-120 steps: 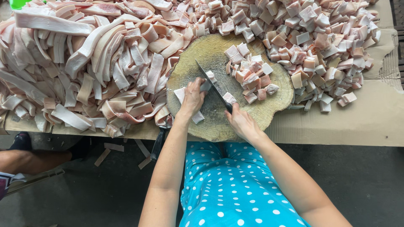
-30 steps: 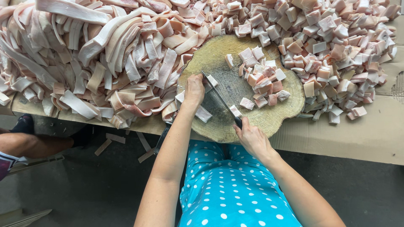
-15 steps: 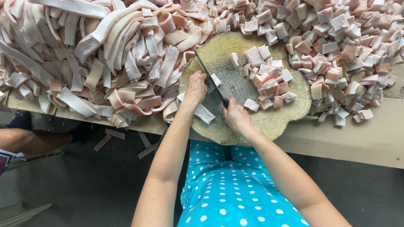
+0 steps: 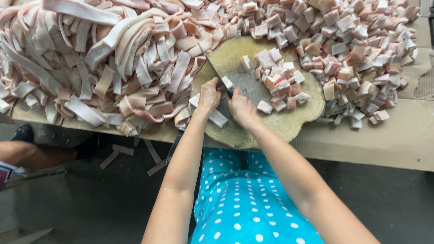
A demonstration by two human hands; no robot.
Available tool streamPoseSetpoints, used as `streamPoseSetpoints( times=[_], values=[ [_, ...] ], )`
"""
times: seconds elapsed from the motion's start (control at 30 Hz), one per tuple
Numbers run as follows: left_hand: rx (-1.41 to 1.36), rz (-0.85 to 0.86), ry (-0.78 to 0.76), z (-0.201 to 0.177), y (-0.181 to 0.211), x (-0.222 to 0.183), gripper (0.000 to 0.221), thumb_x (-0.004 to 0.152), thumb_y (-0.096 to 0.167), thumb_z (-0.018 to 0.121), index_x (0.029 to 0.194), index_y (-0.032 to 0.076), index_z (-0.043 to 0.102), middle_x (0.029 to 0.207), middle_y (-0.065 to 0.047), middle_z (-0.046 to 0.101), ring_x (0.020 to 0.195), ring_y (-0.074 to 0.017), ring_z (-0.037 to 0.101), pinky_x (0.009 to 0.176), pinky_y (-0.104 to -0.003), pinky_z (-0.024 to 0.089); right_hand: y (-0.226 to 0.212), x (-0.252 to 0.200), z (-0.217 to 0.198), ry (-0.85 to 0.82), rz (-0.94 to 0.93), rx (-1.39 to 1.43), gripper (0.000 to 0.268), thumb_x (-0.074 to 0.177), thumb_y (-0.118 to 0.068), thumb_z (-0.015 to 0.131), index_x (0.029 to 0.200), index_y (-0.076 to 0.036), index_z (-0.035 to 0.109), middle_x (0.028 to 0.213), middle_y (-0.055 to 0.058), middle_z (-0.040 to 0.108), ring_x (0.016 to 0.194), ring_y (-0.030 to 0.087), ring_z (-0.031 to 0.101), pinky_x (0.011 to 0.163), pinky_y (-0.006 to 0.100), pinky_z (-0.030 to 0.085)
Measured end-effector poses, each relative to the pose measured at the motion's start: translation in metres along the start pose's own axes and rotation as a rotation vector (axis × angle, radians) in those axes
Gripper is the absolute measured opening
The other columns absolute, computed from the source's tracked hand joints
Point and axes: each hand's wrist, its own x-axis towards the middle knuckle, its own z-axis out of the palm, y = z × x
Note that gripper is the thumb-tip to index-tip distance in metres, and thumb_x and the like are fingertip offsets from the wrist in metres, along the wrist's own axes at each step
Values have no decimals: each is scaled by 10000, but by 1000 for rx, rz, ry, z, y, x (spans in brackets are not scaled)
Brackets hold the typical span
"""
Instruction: The person chops strips of fat into small cubes using a knife on a round wooden block, occasionally pausing to sharpen the knife with a honing rod.
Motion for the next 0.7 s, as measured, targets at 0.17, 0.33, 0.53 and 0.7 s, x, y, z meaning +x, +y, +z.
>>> streamPoseSetpoints(
  times=[0.17, 0.33, 0.53, 0.7],
  values=[
    [-11, -3, 71, -6, 16, -15, 222, 803, -33, 624, 1022, -26, 662, 957, -252, 713, 954, -417, 702, 838, -467, 558, 8, -33, -25, -127, -22, 107, 488, 1032, -405, 521, 1219, 42, 460, 979, 341, 689, 965, 524, 690, 849, 594, 531],
    [17, -139, 7, -18, 23, -14, 232, 823, 16, 668, 1053, -9, 689, 990, -233, 729, 962, -378, 715, 874, -444, 553, 36, -74, -30, 7, -77, 151, 448, 1060, -468, 562, 1156, -31, 530, 871, 272, 705, 845, 444, 711, 742, 536, 552],
    [-24, -334, -306, 4, 40, -7, 352, 919, 81, 600, 1259, 40, 681, 1198, -199, 736, 1116, -310, 724, 999, -398, 553, 65, -90, -73, -437, 309, 1106, 351, 1026, -482, 526, 1014, -144, 430, 602, -34, 465, 420, 62, 443, 370, 259, 407],
    [127, -303, -455, 8, 111, -37, 866, 825, 209, 815, 1514, 14, 328, 1423, -305, 408, 1248, -424, 561, 1093, -448, 466, 83, -86, -85, -243, 348, 892, 392, 1036, -508, 515, 1075, -117, 507, 639, 21, 510, 434, 104, 487, 370, 299, 431]
  ],
)
